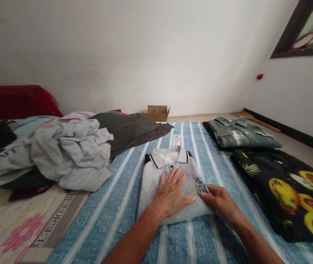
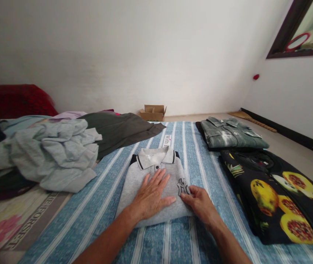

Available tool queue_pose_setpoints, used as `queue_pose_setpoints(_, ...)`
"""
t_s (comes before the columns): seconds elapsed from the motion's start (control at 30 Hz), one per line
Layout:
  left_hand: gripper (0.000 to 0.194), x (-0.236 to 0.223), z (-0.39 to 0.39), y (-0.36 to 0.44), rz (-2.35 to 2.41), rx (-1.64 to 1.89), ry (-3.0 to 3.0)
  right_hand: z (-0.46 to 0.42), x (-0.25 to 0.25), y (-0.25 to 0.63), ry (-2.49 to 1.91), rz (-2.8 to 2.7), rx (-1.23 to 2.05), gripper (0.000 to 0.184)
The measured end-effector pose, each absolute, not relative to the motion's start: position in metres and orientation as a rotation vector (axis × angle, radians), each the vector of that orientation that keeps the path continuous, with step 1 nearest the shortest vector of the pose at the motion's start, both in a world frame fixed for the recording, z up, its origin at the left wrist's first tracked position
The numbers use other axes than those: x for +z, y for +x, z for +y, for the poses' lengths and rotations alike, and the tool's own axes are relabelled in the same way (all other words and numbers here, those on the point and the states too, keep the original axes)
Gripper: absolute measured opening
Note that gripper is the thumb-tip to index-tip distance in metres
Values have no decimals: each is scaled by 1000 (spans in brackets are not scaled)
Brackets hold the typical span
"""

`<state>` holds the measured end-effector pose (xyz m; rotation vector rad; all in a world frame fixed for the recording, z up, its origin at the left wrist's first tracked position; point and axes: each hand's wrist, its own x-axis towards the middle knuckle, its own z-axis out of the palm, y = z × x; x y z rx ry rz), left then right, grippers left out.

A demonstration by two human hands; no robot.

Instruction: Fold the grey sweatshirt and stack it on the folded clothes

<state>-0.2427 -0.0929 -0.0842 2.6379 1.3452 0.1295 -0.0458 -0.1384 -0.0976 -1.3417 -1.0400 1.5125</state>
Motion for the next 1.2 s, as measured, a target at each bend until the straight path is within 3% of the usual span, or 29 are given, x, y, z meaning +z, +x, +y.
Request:
queue_pose_setpoints(0.37,81,-90,-92,-242,1328,139,2658,-130,-98,-43,-1646,-1189,1207,46)
queue_pose_setpoints(0.6,79,-85,-95,-242,1325,146,2624,-88,-94,-58,-1544,-930,1427,38)
queue_pose_setpoints(0.93,94,-80,-100,-244,1541,177,2538,-79,-113,-53,-1623,-1081,951,33)
queue_pose_setpoints(1.2,84,-67,-101,-244,1560,161,2444,-70,-113,-49,-1545,-936,1217,41)
